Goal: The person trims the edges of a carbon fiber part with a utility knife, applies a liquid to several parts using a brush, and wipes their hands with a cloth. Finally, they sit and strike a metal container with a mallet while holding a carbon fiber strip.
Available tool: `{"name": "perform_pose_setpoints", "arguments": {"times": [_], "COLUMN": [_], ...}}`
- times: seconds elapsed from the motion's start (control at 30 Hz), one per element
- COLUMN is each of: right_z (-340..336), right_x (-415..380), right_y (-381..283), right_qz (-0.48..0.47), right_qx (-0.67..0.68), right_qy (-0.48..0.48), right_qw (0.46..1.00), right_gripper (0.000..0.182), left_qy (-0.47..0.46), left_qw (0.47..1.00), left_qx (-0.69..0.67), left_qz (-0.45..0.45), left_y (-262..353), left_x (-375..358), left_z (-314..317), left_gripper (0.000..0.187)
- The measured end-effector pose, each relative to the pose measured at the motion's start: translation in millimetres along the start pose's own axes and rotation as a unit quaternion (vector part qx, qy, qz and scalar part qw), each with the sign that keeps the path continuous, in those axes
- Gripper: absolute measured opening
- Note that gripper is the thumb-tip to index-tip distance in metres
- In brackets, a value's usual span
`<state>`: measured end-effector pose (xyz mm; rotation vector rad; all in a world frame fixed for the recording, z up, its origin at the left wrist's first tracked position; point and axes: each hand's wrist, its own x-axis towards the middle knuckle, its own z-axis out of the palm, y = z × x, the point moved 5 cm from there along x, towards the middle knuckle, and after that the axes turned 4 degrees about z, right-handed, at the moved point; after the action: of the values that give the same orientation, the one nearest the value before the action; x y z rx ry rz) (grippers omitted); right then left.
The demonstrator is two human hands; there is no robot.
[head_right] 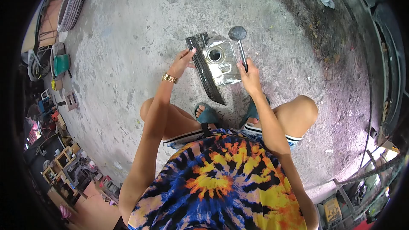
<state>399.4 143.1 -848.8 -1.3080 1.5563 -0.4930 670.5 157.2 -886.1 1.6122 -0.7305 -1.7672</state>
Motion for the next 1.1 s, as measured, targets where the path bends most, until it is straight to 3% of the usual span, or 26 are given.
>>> {"name": "perform_pose_setpoints", "arguments": {"times": [0.1,0.17,0.23,0.3,0.4,0.47,0.5,0.57,0.6,0.63,0.67,0.7,0.73,0.83,1.0,1.07,1.1], "right_z": [-9,-21,-34,-50,-81,-100,-90,-84,-74,-63,-36,-19,-8,-24,-74,-91,-86], "right_x": [-2,-5,-8,-8,-28,-54,-56,-69,-63,-59,-49,-32,-22,-14,-40,-64,-65], "right_y": [1,-12,-36,-77,-191,-250,-252,-255,-220,-185,-101,-76,-74,-106,-223,-251,-243], "right_qz": [0.02,0.012,-0.016,-0.037,-0.091,-0.193,-0.192,-0.41,-0.436,-0.384,-0.38,-0.059,-0.041,-0.075,-0.116,-0.158,-0.157], "right_qx": [-0.05,-0.092,-0.094,-0.084,0.0,0.088,0.084,0.303,0.25,0.086,-0.264,-0.179,-0.258,-0.222,-0.197,0.005,0.003], "right_qy": [0.006,0.004,-0.023,-0.042,-0.045,0.043,0.04,0.069,0.064,0.023,0.113,-0.065,-0.097,-0.025,-0.017,0.055,0.055], "right_qw": [0.999,0.996,0.995,0.995,0.995,0.976,0.977,0.858,0.862,0.919,0.879,0.98,0.96,0.972,0.973,0.986,0.986], "right_gripper": [0.025,0.025,0.025,0.023,0.022,0.027,0.027,0.033,0.035,0.035,0.034,0.03,0.027,0.026,0.026,0.027,0.027], "left_qy": [0.018,-0.035,-0.036,-0.08,-0.078,-0.078,-0.08,-0.092,-0.089,-0.085,-0.096,-0.096,-0.101,-0.101,-0.155,-0.153,-0.163], "left_qw": [0.994,0.999,0.999,0.995,0.995,0.995,0.995,0.995,0.995,0.995,0.993,0.993,0.993,0.992,0.985,0.984,0.983], "left_qx": [-0.104,0.002,-0.007,-0.004,0.023,0.031,0.042,0.003,0.008,0.013,0.023,0.018,0.013,0.041,0.037,0.032,0.022], "left_qz": [-0.011,0.036,0.033,0.061,0.058,0.054,0.048,0.046,0.051,0.056,0.06,0.06,0.052,0.059,0.073,0.079,0.079], "left_y": [-10,2,5,6,15,14,13,7,10,13,14,7,5,9,14,15,17], "left_x": [5,6,9,11,8,10,11,15,14,14,16,19,20,23,17,15,15], "left_z": [0,6,6,10,14,15,15,17,18,18,18,18,20,21,31,31,30], "left_gripper": [0.04,0.032,0.025,0.024,0.022,0.021,0.021,0.021,0.021,0.021,0.022,0.022,0.022,0.024,0.026,0.026,0.026]}}
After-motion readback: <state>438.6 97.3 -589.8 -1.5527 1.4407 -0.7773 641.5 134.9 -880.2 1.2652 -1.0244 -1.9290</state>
